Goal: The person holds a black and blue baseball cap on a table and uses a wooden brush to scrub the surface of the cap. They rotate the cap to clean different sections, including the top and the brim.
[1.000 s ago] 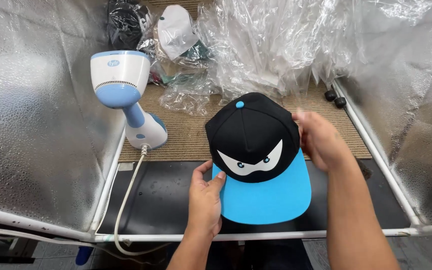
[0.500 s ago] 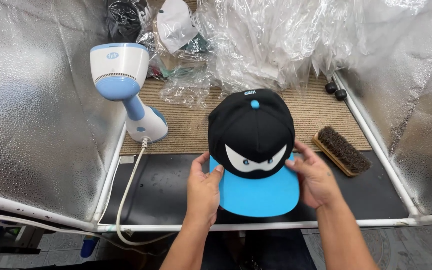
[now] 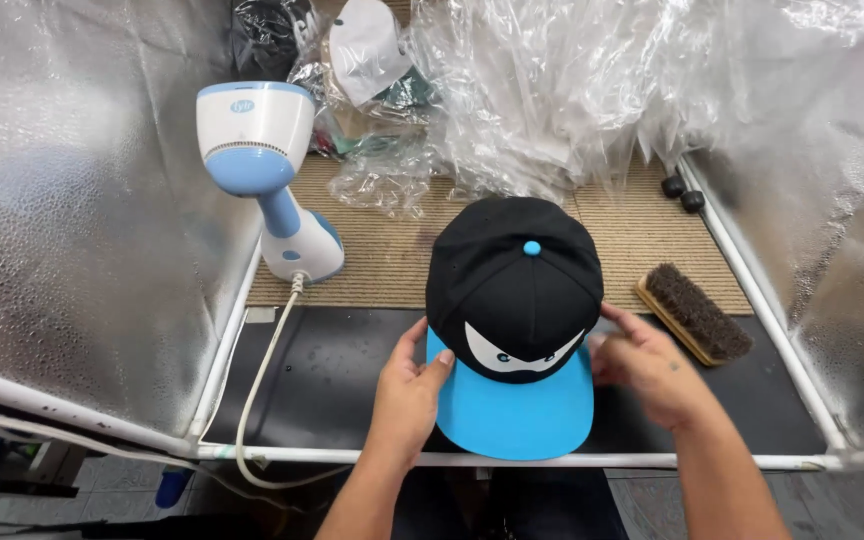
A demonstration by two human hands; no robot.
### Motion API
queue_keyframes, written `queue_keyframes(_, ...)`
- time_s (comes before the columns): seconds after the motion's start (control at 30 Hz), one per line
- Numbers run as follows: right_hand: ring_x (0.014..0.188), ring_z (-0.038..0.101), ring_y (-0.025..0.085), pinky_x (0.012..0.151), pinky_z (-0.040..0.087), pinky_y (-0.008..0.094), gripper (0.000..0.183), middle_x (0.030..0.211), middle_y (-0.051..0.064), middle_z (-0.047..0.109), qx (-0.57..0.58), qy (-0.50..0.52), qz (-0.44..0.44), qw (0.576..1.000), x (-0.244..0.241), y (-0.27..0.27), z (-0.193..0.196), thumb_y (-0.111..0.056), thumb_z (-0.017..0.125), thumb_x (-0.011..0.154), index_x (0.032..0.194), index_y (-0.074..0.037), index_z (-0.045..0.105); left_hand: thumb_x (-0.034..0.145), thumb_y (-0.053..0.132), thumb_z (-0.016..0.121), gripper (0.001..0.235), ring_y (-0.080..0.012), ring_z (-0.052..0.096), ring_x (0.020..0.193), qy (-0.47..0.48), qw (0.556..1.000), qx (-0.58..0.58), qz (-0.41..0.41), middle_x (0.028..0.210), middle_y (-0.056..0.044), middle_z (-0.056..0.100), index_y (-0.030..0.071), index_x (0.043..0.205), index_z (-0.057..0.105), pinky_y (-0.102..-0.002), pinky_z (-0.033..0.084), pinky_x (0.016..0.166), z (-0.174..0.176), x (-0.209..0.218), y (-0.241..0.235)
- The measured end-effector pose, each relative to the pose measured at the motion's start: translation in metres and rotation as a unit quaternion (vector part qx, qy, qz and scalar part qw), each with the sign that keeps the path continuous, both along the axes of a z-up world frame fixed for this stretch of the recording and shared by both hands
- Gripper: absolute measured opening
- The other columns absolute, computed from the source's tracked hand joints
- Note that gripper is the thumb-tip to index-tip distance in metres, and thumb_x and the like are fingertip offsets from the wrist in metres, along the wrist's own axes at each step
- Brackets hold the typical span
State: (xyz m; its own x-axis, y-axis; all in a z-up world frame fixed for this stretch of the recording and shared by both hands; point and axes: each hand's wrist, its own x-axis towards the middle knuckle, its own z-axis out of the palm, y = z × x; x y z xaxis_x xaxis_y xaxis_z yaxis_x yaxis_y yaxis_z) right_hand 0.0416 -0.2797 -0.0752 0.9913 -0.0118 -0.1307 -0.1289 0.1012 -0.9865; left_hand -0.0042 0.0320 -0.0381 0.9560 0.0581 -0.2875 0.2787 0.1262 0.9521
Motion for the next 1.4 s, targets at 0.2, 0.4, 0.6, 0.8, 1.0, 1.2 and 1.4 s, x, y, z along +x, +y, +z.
queue_keyframes(0.2,0.108,0.068,0.038,0.082,0.057,0.055,0.037,0.116,0.025,0.07,-0.16,-0.098,-0.058,0.981,0.044,0.02,0.107,-0.026,0.062,0.103,0.132,-0.004,0.069,0.094,0.045,0.065,0.05,-0.0312,0.07,0.117,-0.108,0.976,0.175,0.071,0.122,-0.016,0.074,0.018,0.136,0.07,-0.045,0.059,0.091,0.076,0.064,0.018)
queue_keyframes(0.4,0.072,0.07,0.018,0.06,0.057,0.032,0.023,0.079,0.008,0.075,-0.179,-0.034,0.084,0.98,0.114,0.042,0.131,-0.017,0.07,0.093,0.112,-0.006,0.079,0.076,0.043,0.078,0.04,-0.0286,0.076,0.08,-0.058,0.964,0.245,-0.086,0.085,-0.011,0.077,0.014,0.103,0.082,-0.046,0.065,0.064,0.09,0.172,-0.001)
queue_keyframes(0.6,0.067,0.07,0.017,0.058,0.055,0.028,0.016,0.074,0.011,0.076,-0.183,0.01,0.155,0.971,0.141,0.045,0.142,-0.01,0.078,0.086,0.1,-0.002,0.081,0.074,0.02,0.077,0.032,-0.0298,0.074,0.068,0.026,0.957,0.215,-0.192,0.078,-0.012,0.072,0.004,0.102,0.078,-0.056,0.062,0.067,0.087,0.22,0.003)
queue_keyframes(0.8,0.069,0.071,0.019,0.058,0.056,0.031,0.016,0.075,0.013,0.078,-0.228,0.016,0.192,0.955,0.158,0.046,0.138,-0.009,0.075,0.09,0.101,-0.001,0.083,0.086,0.012,0.069,0.033,-0.0277,0.074,0.079,0.039,0.917,0.245,-0.314,0.084,-0.012,0.073,0.004,0.117,0.074,-0.05,0.062,0.077,0.103,0.225,-0.004)
queue_keyframes(1.0,0.066,0.068,0.018,0.057,0.055,0.029,0.016,0.072,0.012,0.074,-0.163,0.012,0.221,0.961,0.161,0.047,0.13,-0.008,0.067,0.096,0.1,0.002,0.078,0.098,0.013,0.058,0.04,-0.0242,0.071,0.079,0.045,0.928,0.21,-0.305,0.096,-0.016,0.073,-0.002,0.135,0.065,-0.04,0.063,0.068,0.104,0.213,0.001)
queue_keyframes(1.2,0.126,0.062,0.042,0.097,0.052,0.053,0.055,0.141,0.026,0.057,-0.113,-0.028,0.044,0.992,0.117,0.039,0.137,-0.036,0.044,0.103,0.144,-0.001,0.055,0.1,0.038,0.055,0.049,-0.0399,0.066,0.12,-0.099,0.903,0.368,-0.2,0.122,-0.017,0.073,0.015,0.143,0.063,-0.054,0.052,0.1,0.103,0.199,0.013)
queue_keyframes(1.4,0.152,0.035,0.02,0.123,0.026,0.038,0.083,0.166,0.01,0.035,-0.182,-0.106,0.093,0.973,0.047,0.039,0.092,-0.049,0.048,0.089,0.16,-0.009,0.029,0.099,0.036,0.056,0.051,-0.0239,0.051,0.143,-0.287,0.933,0.134,-0.171,0.151,-0.011,0.058,0.009,0.142,0.059,-0.038,0.037,0.119,0.063,0.14,0.002)
